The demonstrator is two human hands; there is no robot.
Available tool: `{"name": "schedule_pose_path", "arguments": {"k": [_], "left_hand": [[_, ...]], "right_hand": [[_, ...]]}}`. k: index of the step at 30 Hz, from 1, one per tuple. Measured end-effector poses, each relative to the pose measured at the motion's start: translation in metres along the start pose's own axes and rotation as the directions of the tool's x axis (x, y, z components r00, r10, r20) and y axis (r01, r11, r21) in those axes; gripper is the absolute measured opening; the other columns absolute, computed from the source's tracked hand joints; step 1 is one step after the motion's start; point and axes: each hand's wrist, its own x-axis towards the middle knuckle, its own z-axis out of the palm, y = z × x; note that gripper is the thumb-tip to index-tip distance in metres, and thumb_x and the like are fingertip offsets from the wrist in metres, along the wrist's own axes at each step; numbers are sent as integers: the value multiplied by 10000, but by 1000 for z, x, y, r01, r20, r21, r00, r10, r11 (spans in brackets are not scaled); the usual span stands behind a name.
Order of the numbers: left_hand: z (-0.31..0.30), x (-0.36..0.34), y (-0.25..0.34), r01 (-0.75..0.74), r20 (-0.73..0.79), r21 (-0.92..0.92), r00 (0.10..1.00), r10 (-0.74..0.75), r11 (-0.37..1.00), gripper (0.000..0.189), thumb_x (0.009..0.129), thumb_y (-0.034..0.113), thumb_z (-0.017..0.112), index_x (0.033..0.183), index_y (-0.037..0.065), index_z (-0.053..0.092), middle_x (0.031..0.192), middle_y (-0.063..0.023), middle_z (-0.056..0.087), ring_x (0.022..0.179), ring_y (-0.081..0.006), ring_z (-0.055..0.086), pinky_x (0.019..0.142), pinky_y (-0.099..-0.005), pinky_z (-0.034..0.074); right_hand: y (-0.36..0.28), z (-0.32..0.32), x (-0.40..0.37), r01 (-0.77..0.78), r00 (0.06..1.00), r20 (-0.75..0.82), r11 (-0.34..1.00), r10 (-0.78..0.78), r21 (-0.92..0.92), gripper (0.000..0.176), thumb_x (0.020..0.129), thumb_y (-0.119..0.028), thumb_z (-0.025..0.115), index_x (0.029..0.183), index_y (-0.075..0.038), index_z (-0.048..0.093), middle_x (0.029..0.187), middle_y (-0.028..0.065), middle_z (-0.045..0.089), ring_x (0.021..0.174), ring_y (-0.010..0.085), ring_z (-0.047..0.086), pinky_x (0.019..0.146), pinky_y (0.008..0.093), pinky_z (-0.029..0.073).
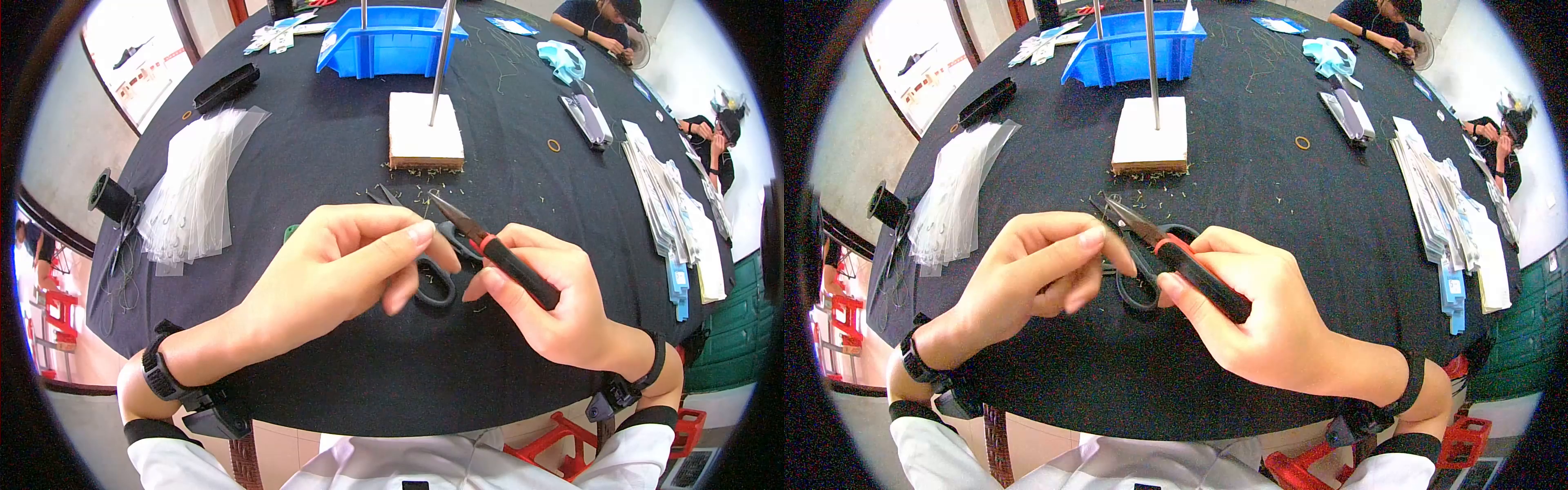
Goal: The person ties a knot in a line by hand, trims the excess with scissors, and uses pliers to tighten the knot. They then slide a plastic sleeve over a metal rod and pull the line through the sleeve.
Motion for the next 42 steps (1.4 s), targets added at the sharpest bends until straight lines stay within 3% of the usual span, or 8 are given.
{"name": "schedule_pose_path", "arguments": {"k": [5, 7, 8, 13, 23, 35, 38, 42], "left_hand": [[-2, 2, -5, -45, 79, -7, 996, 45, 999, 348, 971, 258, 395, 819, 12, 588, 511, 63, 369, 425, -1, 272, 394, -180, 178], [-3, 3, -10, -85, 120, -15, 989, 86, 996, 353, 973, 260, 391, 789, 19, 571, 514, 66, 360, 438, -5, 274, 413, -185, 179], [-2, 2, -11, -102, 94, 9, 991, 100, 995, 369, 975, 263, 388, 778, 13, 574, 520, 75, 341, 462, -8, 271, 434, -196, 180], [-3, 1, -11, -260, 25, 259, 964, 263, 930, 394, 977, 272, 393, 763, 11, 598, 530, 90, 331, 483, -3, 266, 441, -202, 183], [-3, 5, -23, -311, -2, 378, 942, 337, 872, 358, 974, 245, 412, 758, 22, 590, 534, 99, 335, 491, 3, 269, 439, -201, 188], [1, 0, -14, -189, -51, 311, 975, 215, 931, 355, 970, 253, 416, 726, 36, 554, 519, 92, 340, 464, 3, 279, 419, -192, 188], [1, 0, -15, -183, -60, 325, 975, 213, 928, 354, 970, 252, 417, 726, 36, 556, 519, 90, 344, 463, 3, 281, 418, -190, 190], [1, -1, -14, -181, -54, 313, 977, 207, 932, 351, 969, 248, 417, 726, 38, 556, 520, 89, 346, 462, 3, 285, 418, -189, 193]], "right_hand": [[0, -1, 1, 34, 999, -3, 998, -35, -47, 129, 825, -80, 614, 754, 26, 627, 735, 142, 577, 608, 232, 562, 531, 305, 424], [0, -1, 0, 17, 1000, -3, 999, -17, -52, 136, 838, -75, 582, 756, 15, 642, 734, 106, 559, 608, 181, 534, 550, 273, 405], [1, -1, 0, 8, 1000, -3, 998, -8, -54, 146, 844, -72, 566, 757, 9, 650, 734, 89, 550, 608, 156, 519, 559, 257, 396], [6, -3, 3, 91, 995, -34, 986, -96, -139, 142, 799, -94, 652, 772, 42, 622, 715, 143, 571, 568, 231, 546, 506, 308, 416], [13, -1, 6, 204, 959, -83, 864, -271, -460, 148, 766, -133, 685, 755, 5, 629, 704, 88, 529, 550, 227, 553, 473, 307, 436], [16, -2, 5, 190, 957, -78, 806, -280, -560, 159, 768, -148, 680, 731, -9, 612, 700, 76, 518, 542, 223, 544, 476, 312, 444], [14, -3, 5, 206, 960, -55, 829, -273, -519, 84, 749, -25, 650, 767, 45, 606, 736, 124, 533, 557, 232, 523, 490, 298, 412], [15, -3, 5, 197, 961, -61, 826, -268, -528, 101, 758, -61, 658, 764, 29, 612, 728, 111, 533, 556, 231, 534, 488, 302, 422]]}}
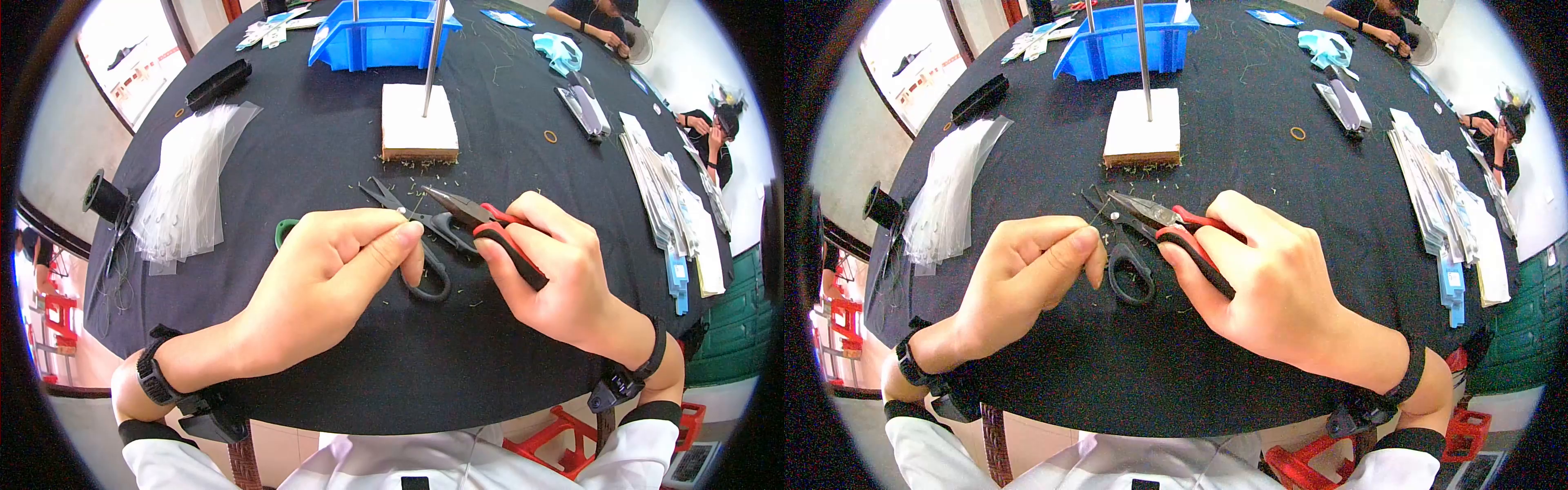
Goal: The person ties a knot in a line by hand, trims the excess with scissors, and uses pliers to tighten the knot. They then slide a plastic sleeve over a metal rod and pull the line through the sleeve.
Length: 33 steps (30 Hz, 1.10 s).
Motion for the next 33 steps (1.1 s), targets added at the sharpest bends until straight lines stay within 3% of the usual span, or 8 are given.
{"name": "schedule_pose_path", "arguments": {"k": [2, 9, 17, 27, 33], "left_hand": [[1, -1, 1, 7, 1, -12, 1000, -7, 1000, 349, 969, 245, 417, 724, 39, 556, 520, 90, 345, 462, 3, 287, 419, -188, 196], [-1, -1, 3, -8, -41, 44, 999, 10, 999, 330, 961, 240, 429, 751, 31, 576, 527, 86, 369, 465, 7, 298, 426, -182, 200], [-3, 3, 3, -61, -287, 25, 956, 65, 998, 113, 883, 106, 583, 922, 0, 593, 548, 98, 433, 471, 35, 322, 422, -172, 183], [-4, 1, 0, -134, -282, 45, 949, 141, 990, 123, 860, 92, 612, 943, 4, 593, 516, 87, 443, 432, 32, 327, 398, -170, 176], [-4, 3, -1, -92, -305, 15, 948, 92, 996, 125, 858, 96, 610, 938, 2, 596, 507, 81, 441, 413, 25, 329, 380, -169, 182]], "right_hand": [[0, 0, 0, -16, 1000, 0, 1000, 16, -11, 142, 771, -136, 675, 755, -4, 625, 716, 86, 535, 554, 230, 556, 481, 313, 446], [2, 0, 1, -28, 999, -32, 997, 30, 73, 150, 773, -137, 676, 784, 8, 636, 729, 100, 542, 567, 236, 554, 501, 306, 443], [-7, -2, 0, 19, 998, -60, 985, -9, 174, 167, 771, -134, 678, 808, 23, 633, 774, 132, 556, 599, 245, 560, 528, 301, 453], [-12, -1, -3, -16, 998, -50, 978, 27, 209, 171, 764, -126, 677, 802, 33, 625, 796, 141, 570, 613, 247, 573, 539, 307, 463], [-13, -2, -3, -8, 1000, -26, 983, 13, 182, 181, 760, -137, 681, 810, 28, 626, 802, 138, 568, 622, 246, 569, 550, 308, 464]]}}
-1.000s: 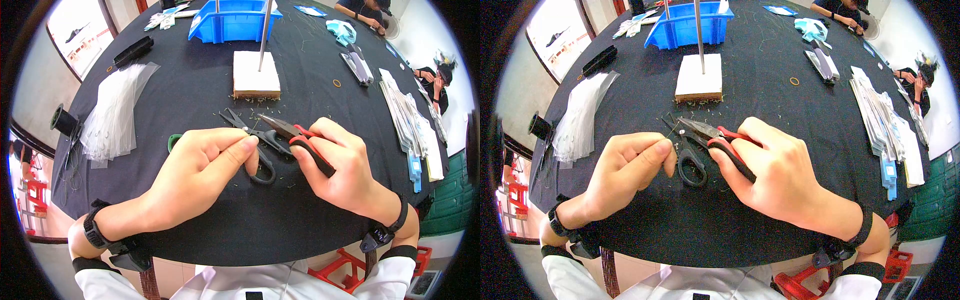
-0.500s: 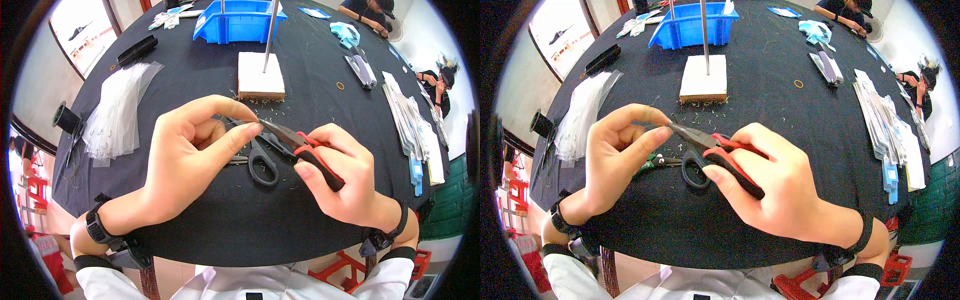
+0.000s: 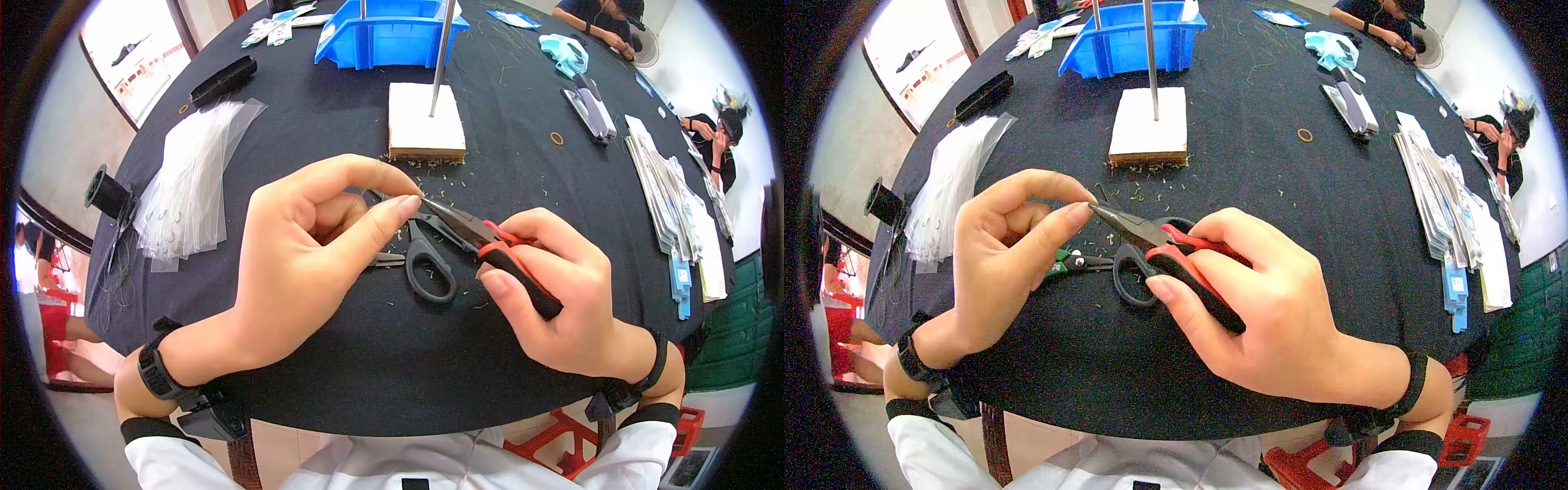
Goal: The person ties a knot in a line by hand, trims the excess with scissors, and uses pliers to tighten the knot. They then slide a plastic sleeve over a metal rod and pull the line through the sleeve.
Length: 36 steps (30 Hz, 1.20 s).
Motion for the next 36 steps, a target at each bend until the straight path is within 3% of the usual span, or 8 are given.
{"name": "schedule_pose_path", "arguments": {"k": [6, 10, 14, 19, 22, 24, 31, 36], "left_hand": [[-1, 0, -2, -18, 3, 2, 1000, 18, 1000, 116, 858, 96, 606, 929, 4, 599, 507, 79, 440, 410, 21, 333, 377, -168, 185], [-1, 1, -3, 8, 0, -2, 1000, -8, 1000, 115, 856, 95, 605, 927, 4, 600, 508, 75, 442, 413, 19, 337, 378, -168, 189], [-2, 0, -1, -17, 22, 19, 1000, 16, 1000, 101, 849, 86, 610, 910, 5, 605, 509, 75, 433, 426, 21, 332, 393, -171, 192], [0, -4, 2, -127, 57, 82, 991, 122, 988, 73, 824, 37, 623, 890, 8, 612, 515, 86, 396, 463, 26, 294, 430, -184, 175], [1, -6, 1, -198, 69, 133, 979, 190, 971, 74, 819, 23, 620, 891, 8, 614, 512, 82, 394, 460, 22, 297, 430, -188, 172], [2, -5, -1, -227, 66, 151, 973, 219, 962, 76, 816, 16, 620, 891, 6, 614, 510, 79, 396, 458, 19, 297, 430, -190, 171], [-2, -3, -2, -241, 84, 139, 969, 231, 961, 76, 825, 35, 625, 892, 2, 613, 522, 63, 443, 442, 14, 326, 420, -187, 190], [1, -1, -8, -52, 106, -3, 993, 52, 999, 97, 847, 77, 617, 895, -7, 610, 534, 39, 503, 437, 4, 401, 406, -169, 245]], "right_hand": [[-7, -6, 2, -228, 970, 137, 945, 200, 236, 203, 851, -106, 536, 752, 44, 632, 866, 146, 586, 719, 202, 574, 646, 281, 448], [4, -6, 4, -187, 982, 68, 931, 175, 314, 166, 835, -62, 577, 714, 47, 613, 781, 150, 590, 641, 221, 586, 574, 295, 443], [21, -8, 8, -236, 971, -7, 962, 238, -140, 153, 824, -95, 592, 800, 55, 603, 803, 146, 558, 699, 271, 556, 610, 329, 434], [26, -7, 10, -82, 996, -32, 819, 77, -568, 199, 776, -147, 647, 868, 16, 581, 927, 142, 545, 865, 302, 530, 743, 364, 436], [11, -13, 24, 136, 988, -25, 930, -154, -342, 235, 767, -140, 665, 931, 2, 575, 945, 135, 569, 877, 301, 552, 794, 346, 434], [4, -8, 28, 111, 992, 62, 993, -113, 39, 224, 740, -100, 689, 906, 10, 585, 906, 127, 594, 874, 268, 573, 779, 333, 443], [7, 10, 36, -43, 996, 88, 938, 14, 343, 57, 806, 46, 584, 862, 38, 580, 844, 90, 595, 806, 158, 563, 747, 261, 432], [8, 11, 35, -159, 981, 167, 901, 99, 404, 29, 832, 28, 574, 858, 42, 578, 838, 72, 592, 802, 123, 547, 745, 246, 425]]}}
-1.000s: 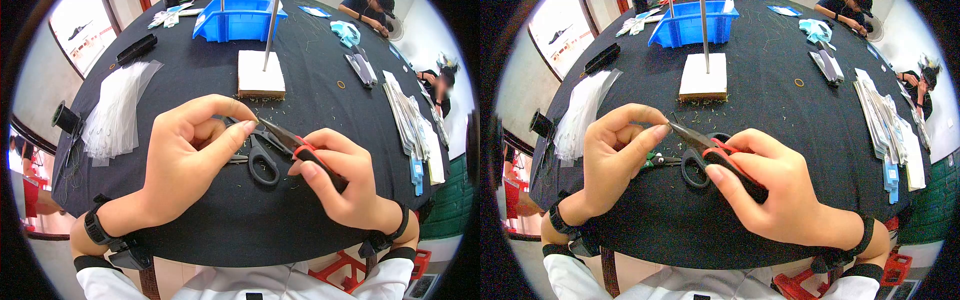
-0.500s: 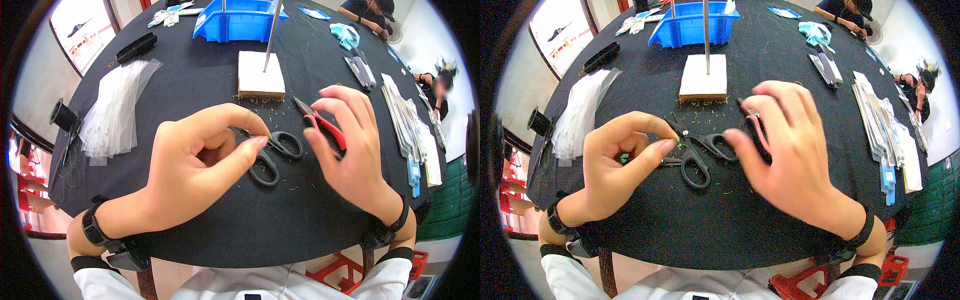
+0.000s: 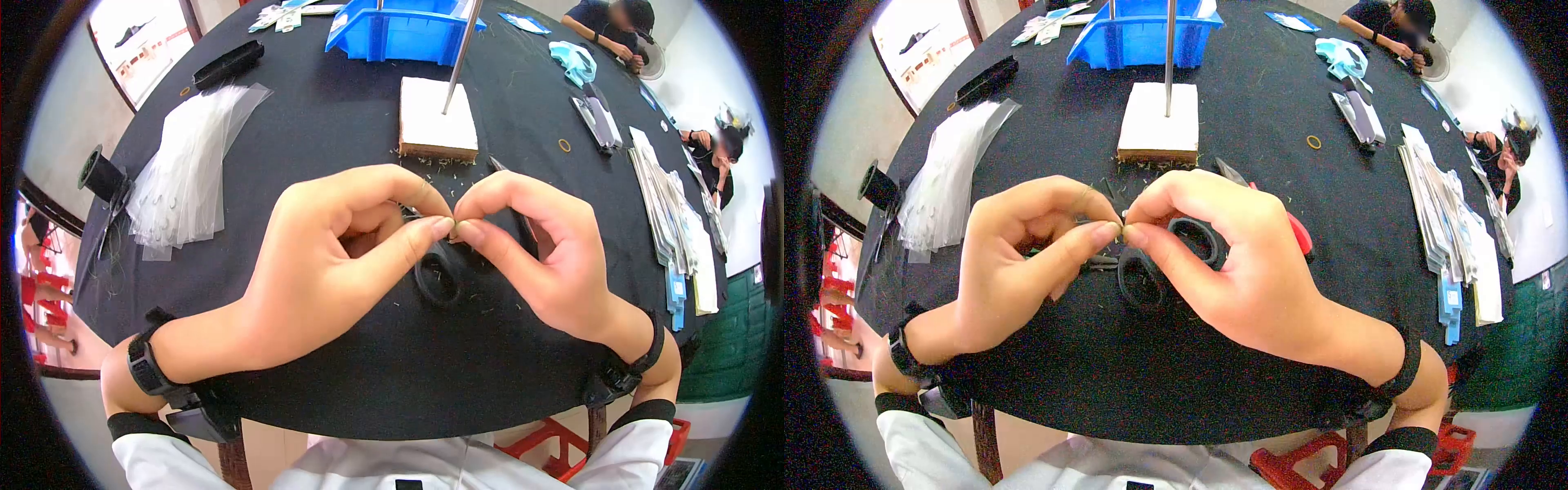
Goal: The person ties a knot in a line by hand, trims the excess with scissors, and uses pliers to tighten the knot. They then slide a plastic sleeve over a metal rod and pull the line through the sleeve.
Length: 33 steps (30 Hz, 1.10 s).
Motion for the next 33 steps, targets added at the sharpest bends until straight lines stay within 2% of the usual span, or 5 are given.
{"name": "schedule_pose_path", "arguments": {"k": [11, 14, 18, 22, 33], "left_hand": [[0, 3, 2, 138, 53, -166, 990, -131, 976, 143, 844, 107, 629, 902, -23, 614, 532, 25, 516, 439, -11, 409, 411, -169, 257], [0, 3, 1, 125, 9, -175, 992, -125, 977, 147, 848, 111, 627, 906, -23, 613, 529, 31, 507, 438, -10, 401, 412, -170, 258], [-3, 5, -1, 19, -120, -106, 992, -32, 994, 150, 867, 131, 606, 909, -12, 609, 525, 54, 482, 433, 8, 372, 401, -167, 232], [-11, 7, 2, -18, -165, -21, 986, 14, 1000, 152, 871, 143, 600, 912, -4, 605, 530, 72, 466, 432, 20, 347, 394, -162, 207], [-14, 10, 1, -41, -181, -49, 983, 32, 998, 153, 869, 152, 594, 918, 8, 603, 593, 64, 493, 476, 11, 362, 419, -162, 227]], "right_hand": [[10, 6, -1, -26, 999, -42, 997, 29, 68, 41, 811, -11, 605, 832, 24, 613, 740, 81, 624, 676, 142, 595, 647, 245, 460], [3, 7, -3, -173, 981, -95, 984, 169, -45, 76, 854, -28, 590, 905, 28, 599, 872, 60, 611, 759, 91, 565, 679, 212, 444], [-1, 4, -6, -30, 1000, -20, 743, 23, -669, 251, 720, -151, 740, 853, -5, 585, 765, 73, 558, 613, 146, 526, 573, 261, 434], [-6, 4, -9, -144, 980, 5, 728, 198, -671, 316, 680, -243, 736, 805, -8, 567, 809, 125, 582, 757, 296, 591, 688, 375, 476], [-13, -13, -10, -227, 941, 41, 715, 337, -662, 307, 644, -220, 722, 777, 6, 561, 769, 148, 580, 734, 294, 594, 688, 364, 475]]}}
